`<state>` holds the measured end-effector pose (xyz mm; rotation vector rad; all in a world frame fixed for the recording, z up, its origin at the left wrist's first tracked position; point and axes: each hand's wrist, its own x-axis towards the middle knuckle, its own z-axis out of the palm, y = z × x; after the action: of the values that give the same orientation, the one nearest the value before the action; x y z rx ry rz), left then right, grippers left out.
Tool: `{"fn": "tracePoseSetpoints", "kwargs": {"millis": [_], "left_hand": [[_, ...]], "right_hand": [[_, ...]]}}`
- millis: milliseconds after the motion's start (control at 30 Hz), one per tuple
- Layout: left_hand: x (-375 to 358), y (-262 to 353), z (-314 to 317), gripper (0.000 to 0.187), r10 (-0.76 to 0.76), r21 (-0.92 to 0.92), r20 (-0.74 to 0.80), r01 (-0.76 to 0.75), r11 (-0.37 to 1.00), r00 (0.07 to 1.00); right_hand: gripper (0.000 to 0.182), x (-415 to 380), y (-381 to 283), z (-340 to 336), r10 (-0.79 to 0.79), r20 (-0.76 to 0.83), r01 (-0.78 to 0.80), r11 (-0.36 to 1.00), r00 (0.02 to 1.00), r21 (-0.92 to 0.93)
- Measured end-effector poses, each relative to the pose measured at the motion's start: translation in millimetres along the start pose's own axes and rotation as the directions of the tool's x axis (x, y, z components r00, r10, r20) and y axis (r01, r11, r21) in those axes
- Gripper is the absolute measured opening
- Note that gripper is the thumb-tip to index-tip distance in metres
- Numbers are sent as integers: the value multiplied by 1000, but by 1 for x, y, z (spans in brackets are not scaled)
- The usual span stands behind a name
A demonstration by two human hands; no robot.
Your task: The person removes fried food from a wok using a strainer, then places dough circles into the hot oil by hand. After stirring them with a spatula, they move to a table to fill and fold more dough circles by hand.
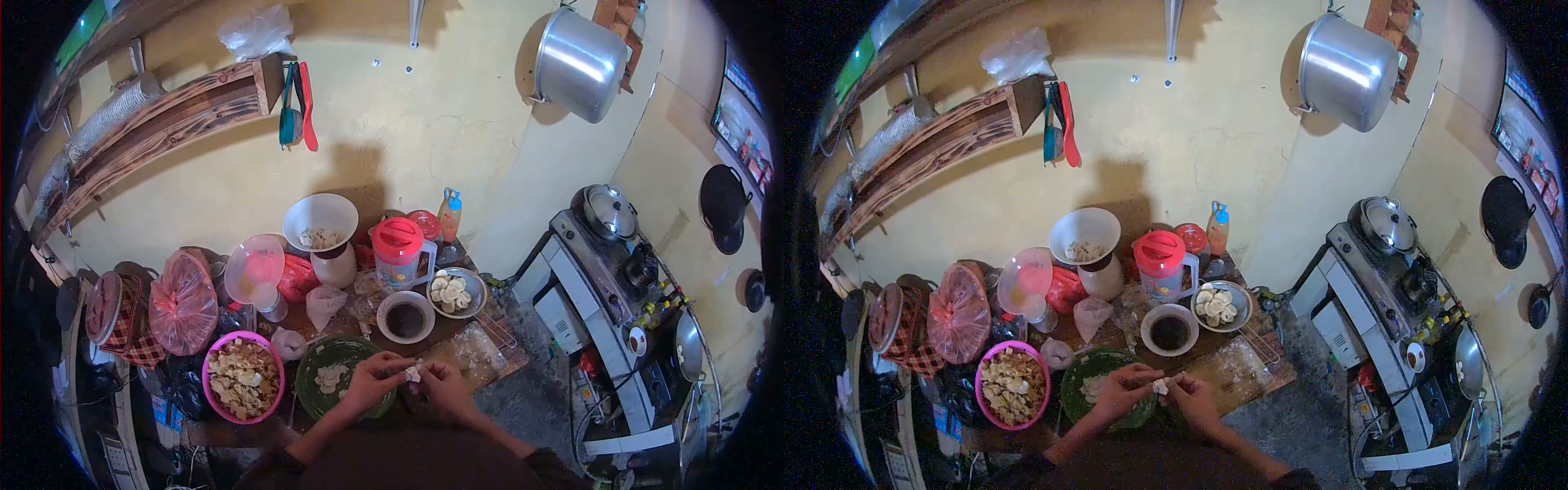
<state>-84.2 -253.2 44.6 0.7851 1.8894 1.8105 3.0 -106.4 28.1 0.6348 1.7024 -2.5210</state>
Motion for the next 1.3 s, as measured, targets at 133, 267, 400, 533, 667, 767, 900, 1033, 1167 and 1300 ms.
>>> {"fn": "tracePoseSetpoints", "kwargs": {"millis": [133,267,400,533,667,767,900,1033,1167,1300], "left_hand": [[-1,-8,0,20,-90,-89,117,101,991,989],[-4,-8,0,20,-339,-529,214,400,748,916],[-3,-10,-2,21,-382,-437,279,471,766,881],[-6,4,3,15,-172,-36,36,173,984,984],[-11,6,12,10,5,130,-156,16,991,988],[-7,-3,11,16,342,293,-83,-306,906,936],[-8,3,14,17,364,433,-42,-311,846,930],[-8,8,15,17,204,370,-146,-137,919,968],[-9,-1,11,19,-113,132,-152,133,982,982],[-8,-12,8,17,-171,13,-81,172,985,982]], "right_hand": [[17,-1,1,8,-183,-27,184,982,983,44],[22,-6,-9,2,-314,110,327,936,943,-131],[26,-6,-17,-6,-338,170,376,870,926,-320],[24,-6,-20,-4,-370,196,415,856,908,-309],[21,-5,-16,-6,-338,148,368,875,930,-314],[19,-1,-7,-9,-232,62,240,918,971,-314],[17,3,1,-9,-365,14,356,896,931,-267],[14,-3,-7,0,-500,26,463,779,866,-422],[17,-11,-26,5,-668,286,625,341,687,-703],[22,-10,-22,1,-652,370,642,237,662,-729]]}}
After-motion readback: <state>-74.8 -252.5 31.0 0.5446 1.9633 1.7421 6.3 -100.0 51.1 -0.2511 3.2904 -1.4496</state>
